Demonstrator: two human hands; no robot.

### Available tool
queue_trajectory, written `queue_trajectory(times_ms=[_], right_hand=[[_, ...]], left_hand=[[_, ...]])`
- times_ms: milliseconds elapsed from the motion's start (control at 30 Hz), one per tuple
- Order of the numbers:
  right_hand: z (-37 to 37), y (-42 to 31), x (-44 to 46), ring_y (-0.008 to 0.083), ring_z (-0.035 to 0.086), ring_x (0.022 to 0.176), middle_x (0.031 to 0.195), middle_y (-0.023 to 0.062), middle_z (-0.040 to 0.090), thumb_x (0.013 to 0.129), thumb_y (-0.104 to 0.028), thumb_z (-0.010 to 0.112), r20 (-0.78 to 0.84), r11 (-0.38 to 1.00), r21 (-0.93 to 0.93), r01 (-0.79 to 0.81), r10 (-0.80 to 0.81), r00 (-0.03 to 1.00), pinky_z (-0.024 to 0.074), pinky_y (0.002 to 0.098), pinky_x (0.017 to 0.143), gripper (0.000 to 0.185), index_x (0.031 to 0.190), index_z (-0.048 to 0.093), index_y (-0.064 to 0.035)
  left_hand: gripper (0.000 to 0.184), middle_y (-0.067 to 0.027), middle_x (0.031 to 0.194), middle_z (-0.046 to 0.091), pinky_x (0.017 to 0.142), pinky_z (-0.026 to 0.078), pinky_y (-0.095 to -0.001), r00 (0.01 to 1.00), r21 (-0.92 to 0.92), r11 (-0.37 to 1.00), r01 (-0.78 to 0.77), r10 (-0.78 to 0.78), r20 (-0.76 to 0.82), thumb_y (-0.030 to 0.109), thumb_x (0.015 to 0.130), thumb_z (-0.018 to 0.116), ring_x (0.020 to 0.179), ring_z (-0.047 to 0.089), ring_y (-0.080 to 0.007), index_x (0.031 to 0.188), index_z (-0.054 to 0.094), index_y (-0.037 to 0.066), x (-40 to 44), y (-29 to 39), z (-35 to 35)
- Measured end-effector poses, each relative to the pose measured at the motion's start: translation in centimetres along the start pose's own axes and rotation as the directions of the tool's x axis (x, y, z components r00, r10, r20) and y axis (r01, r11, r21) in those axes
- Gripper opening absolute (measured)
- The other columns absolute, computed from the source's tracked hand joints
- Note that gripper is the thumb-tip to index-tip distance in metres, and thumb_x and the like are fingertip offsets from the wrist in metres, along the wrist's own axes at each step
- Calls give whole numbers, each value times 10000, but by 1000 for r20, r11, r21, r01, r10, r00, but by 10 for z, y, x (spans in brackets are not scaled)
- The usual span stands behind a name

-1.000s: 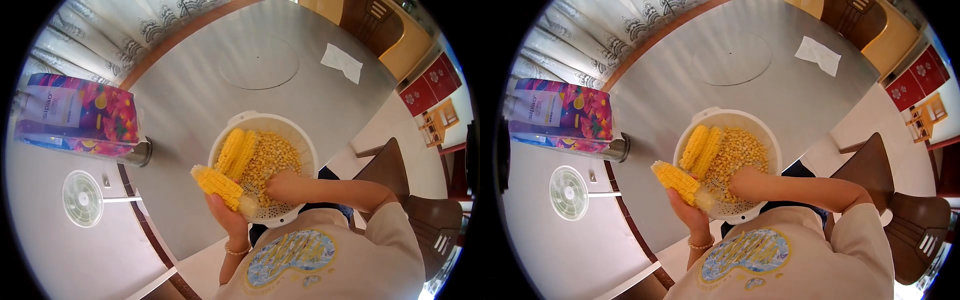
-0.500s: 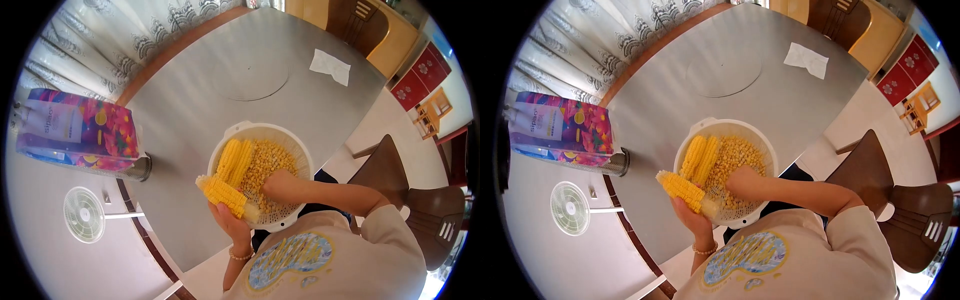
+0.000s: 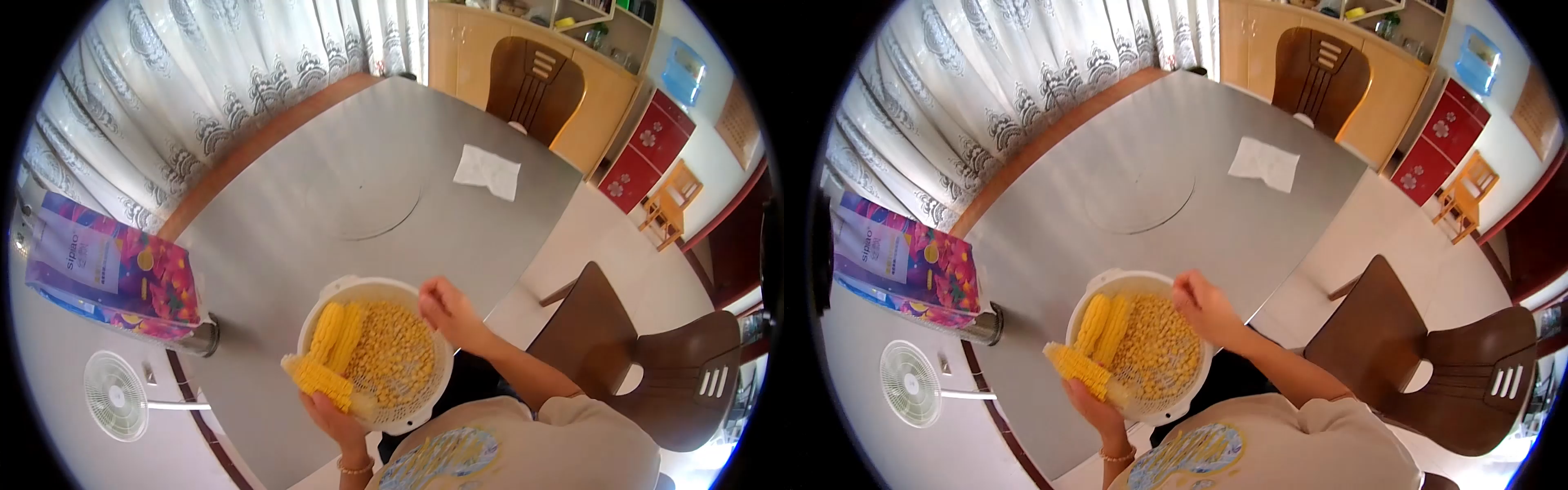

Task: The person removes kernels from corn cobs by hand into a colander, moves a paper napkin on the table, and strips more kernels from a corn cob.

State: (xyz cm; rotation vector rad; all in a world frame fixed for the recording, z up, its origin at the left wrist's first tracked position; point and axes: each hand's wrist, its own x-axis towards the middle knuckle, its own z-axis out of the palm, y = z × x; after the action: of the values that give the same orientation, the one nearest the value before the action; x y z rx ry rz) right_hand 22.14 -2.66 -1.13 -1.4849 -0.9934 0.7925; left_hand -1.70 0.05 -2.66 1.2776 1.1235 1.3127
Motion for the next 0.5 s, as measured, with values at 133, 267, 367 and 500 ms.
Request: queue_trajectory(times_ms=[133,267,367,500], right_hand=[[-76,27,64,120,495,516,625,46,537,926,-182,466,-388,990,-143,5,-61,920,404,269,486,185,892,502,-3],[-166,65,138,123,523,514,604,51,567,869,-175,524,-489,945,-325,34,-198,850,413,275,481,176,835,559,-6],[-211,63,178,142,564,535,640,71,613,818,-153,570,-496,919,-386,-81,-133,858,448,282,518,156,874,600,-10],[-260,113,218,124,587,542,677,72,637,780,-89,590,-554,756,-606,-247,-179,813,472,251,531,160,914,628,-11]], left_hand=[[342,-82,1049,479,835,387,-294,1000,-61,998,-17,15,-23,260,974,323,942,474,-158,1177,409,-2,0,1,5],[334,-77,1038,485,827,388,-285,999,-107,994,-12,8,-41,251,975,322,942,473,-145,1177,411,0,0,6,9],[321,-68,1024,491,819,388,-273,999,-107,993,45,-44,14,239,974,328,931,471,-131,1170,413,-1,-1,7,6],[300,-67,1012,494,813,387,-267,1000,-78,997,23,-22,4,219,970,337,915,468,-123,1153,422,-4,0,-1,4]])
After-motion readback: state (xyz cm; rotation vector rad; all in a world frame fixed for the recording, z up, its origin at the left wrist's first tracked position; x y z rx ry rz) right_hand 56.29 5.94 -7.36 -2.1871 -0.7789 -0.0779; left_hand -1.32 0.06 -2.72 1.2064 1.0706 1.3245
